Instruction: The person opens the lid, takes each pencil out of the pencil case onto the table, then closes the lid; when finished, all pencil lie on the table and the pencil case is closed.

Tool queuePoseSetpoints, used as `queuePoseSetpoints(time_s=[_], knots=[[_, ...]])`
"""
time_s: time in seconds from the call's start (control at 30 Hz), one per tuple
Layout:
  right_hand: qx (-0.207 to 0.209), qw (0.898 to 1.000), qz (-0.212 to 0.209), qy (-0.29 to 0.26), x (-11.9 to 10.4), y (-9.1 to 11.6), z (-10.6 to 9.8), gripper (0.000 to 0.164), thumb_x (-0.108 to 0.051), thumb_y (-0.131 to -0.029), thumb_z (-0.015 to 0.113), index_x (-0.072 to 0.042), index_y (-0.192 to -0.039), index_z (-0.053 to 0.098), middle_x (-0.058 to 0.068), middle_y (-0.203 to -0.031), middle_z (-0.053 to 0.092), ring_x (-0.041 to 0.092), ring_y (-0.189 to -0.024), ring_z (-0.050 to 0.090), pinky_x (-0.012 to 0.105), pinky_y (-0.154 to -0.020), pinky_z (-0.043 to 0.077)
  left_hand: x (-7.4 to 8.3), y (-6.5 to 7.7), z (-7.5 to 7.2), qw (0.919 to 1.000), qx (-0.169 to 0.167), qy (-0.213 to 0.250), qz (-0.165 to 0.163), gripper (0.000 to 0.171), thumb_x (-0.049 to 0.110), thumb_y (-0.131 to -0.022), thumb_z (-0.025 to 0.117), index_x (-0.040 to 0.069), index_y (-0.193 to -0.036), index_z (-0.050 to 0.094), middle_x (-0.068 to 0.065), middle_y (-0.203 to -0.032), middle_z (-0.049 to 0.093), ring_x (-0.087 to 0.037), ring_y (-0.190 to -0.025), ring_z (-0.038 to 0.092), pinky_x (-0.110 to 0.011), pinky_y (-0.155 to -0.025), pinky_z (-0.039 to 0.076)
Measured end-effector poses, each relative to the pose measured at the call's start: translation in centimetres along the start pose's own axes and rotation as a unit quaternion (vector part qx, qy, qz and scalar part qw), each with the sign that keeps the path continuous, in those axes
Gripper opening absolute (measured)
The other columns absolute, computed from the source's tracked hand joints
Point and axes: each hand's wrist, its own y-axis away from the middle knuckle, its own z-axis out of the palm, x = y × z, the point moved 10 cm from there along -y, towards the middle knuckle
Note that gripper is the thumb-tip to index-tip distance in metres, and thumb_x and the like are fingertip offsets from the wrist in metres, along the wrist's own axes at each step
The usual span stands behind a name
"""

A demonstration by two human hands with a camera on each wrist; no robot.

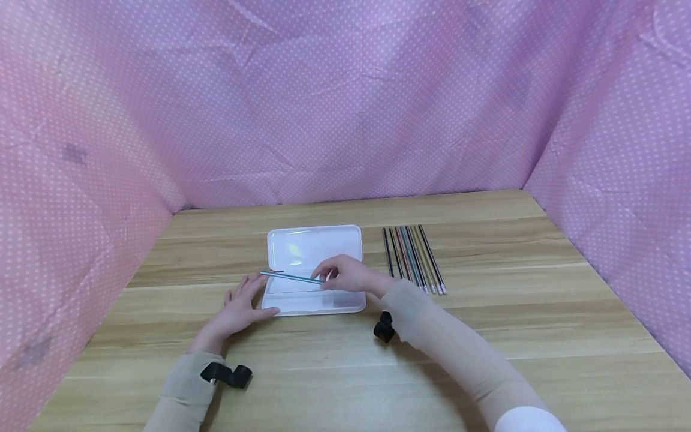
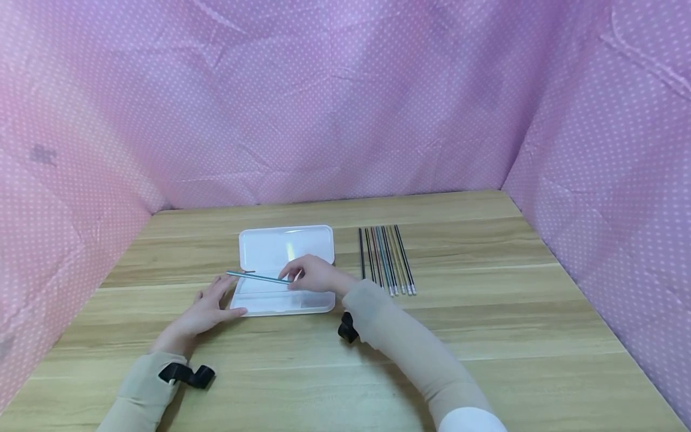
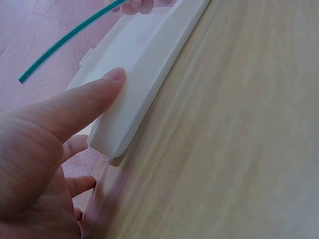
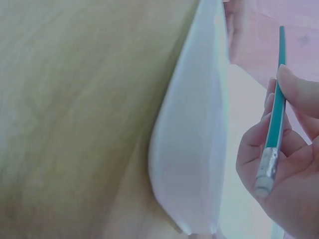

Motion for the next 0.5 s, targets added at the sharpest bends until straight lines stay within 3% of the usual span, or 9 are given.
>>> queuePoseSetpoints(time_s=[0.23,0.5], knots=[[0.026,0.996,0.015,-0.083,0.7,0.9,-0.8,0.023,-0.006,-0.089,0.064,-0.009,-0.111,0.068,0.003,-0.096,0.063,0.012,-0.086,0.055,0.023,-0.075,0.047,0.2,0.0,0.0,0.9999,0.003,0.001,0.010,0.085,0.041,-0.082,0.071,0.017,-0.149,0.026,-0.024,-0.155,0.012,-0.050,-0.140,-0.006,-0.073,-0.100,-0.012],[0.053,0.983,0.050,-0.166,2.3,1.9,-1.3,0.027,-0.007,-0.088,0.065,-0.010,-0.115,0.066,0.002,-0.094,0.062,0.013,-0.084,0.053,0.024,-0.072,0.045,-0.2,-0.1,0.0,0.9999,0.004,0.002,0.009,0.086,0.041,-0.081,0.072,0.018,-0.149,0.026,-0.024,-0.156,0.013,-0.050,-0.141,-0.006,-0.073,-0.100,-0.012]])
